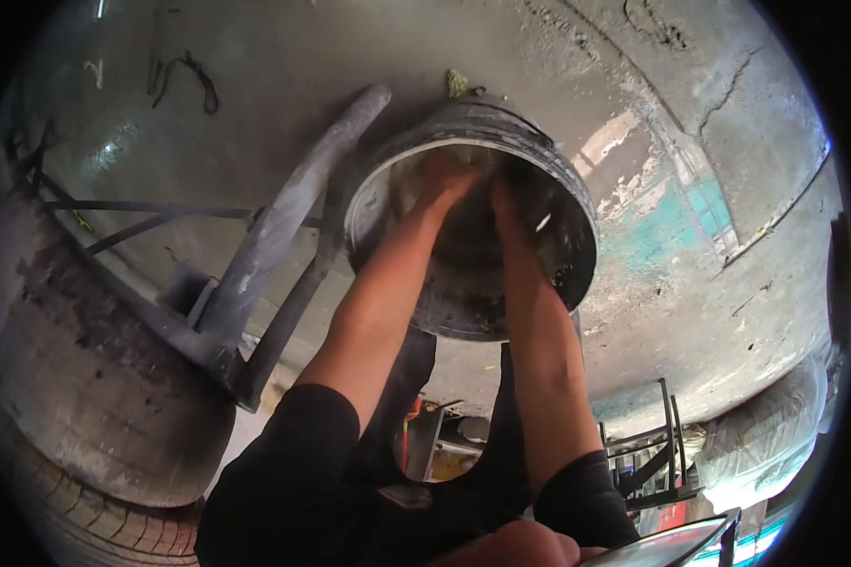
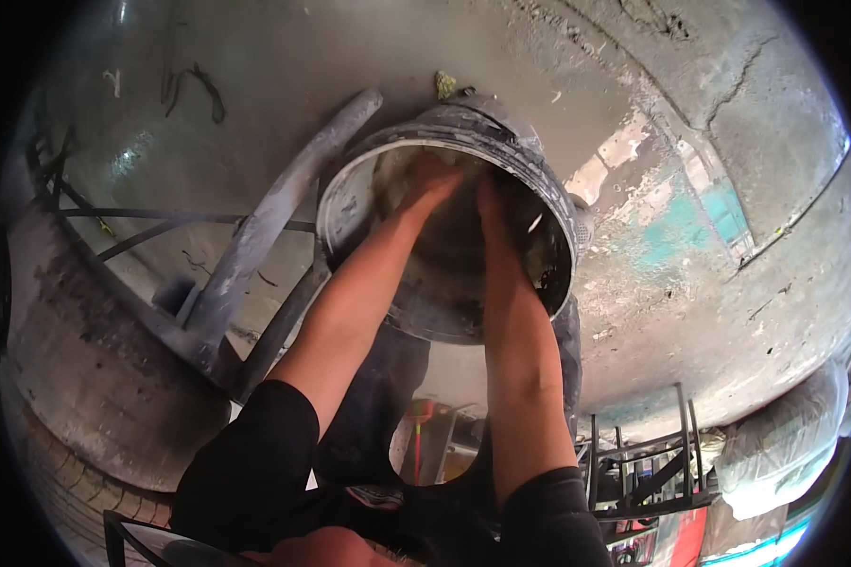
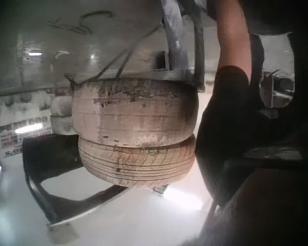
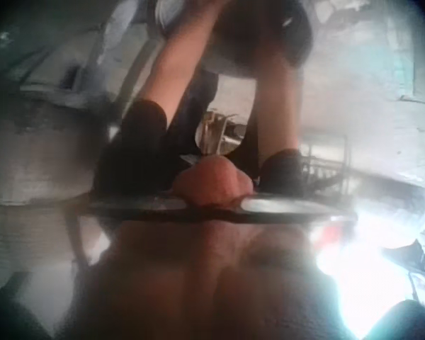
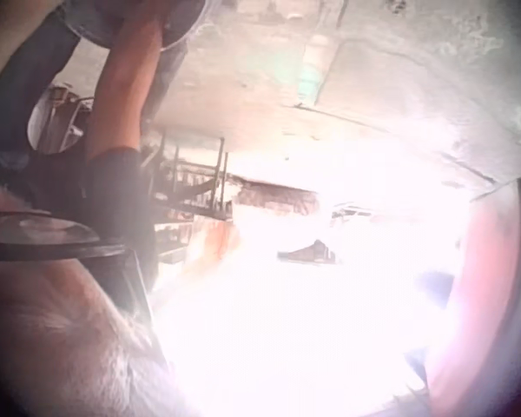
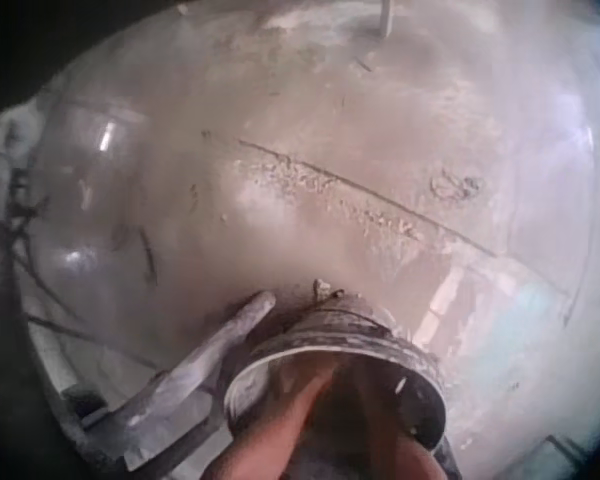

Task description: The person performs wet sanding on a car door and bumper using a sanding block and a pink cloth. The person repeatedly dips the sanding block and cloth into a bucket of water before rubbing them against the surfaces of the car parts to smooth the primer.

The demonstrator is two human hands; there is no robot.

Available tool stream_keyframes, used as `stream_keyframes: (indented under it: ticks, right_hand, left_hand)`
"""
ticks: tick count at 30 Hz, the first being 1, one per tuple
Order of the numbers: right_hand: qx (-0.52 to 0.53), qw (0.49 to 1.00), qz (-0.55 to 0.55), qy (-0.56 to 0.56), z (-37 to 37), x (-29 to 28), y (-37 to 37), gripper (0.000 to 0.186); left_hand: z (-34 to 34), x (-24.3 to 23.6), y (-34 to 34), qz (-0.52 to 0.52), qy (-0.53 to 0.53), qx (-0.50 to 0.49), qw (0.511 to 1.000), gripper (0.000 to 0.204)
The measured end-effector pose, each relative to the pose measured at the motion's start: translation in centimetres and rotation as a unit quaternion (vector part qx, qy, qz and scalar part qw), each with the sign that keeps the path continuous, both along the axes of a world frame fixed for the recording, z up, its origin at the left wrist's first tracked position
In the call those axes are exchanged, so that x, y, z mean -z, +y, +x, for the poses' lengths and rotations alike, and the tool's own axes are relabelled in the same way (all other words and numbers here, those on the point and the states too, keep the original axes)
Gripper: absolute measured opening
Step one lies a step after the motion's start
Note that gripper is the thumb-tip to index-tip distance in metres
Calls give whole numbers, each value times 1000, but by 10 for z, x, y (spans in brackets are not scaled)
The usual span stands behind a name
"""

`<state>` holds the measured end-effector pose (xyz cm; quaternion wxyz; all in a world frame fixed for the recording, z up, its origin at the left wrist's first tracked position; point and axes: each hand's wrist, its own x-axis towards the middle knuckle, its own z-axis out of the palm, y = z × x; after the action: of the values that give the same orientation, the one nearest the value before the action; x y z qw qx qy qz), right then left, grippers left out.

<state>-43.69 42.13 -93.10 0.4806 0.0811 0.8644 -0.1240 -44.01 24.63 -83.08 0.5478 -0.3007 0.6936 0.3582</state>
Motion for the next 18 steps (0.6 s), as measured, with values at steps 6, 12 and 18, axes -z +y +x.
stream_keyframes:
  ticks: [6, 12, 18]
  right_hand:
    - [141, 986, -50, -72, -11, -96, -57, 87]
    - [387, 873, -284, -81, 11, -94, -36, 82]
    - [534, 763, -330, -153, -3, -71, -24, 64]
  left_hand:
    - [78, 53, 57, -118, 142, -271, 945, 55]
    - [82, 35, 41, 15, 96, -494, 864, 77]
    - [58, 7, 25, 24, -26, -585, 810, 88]
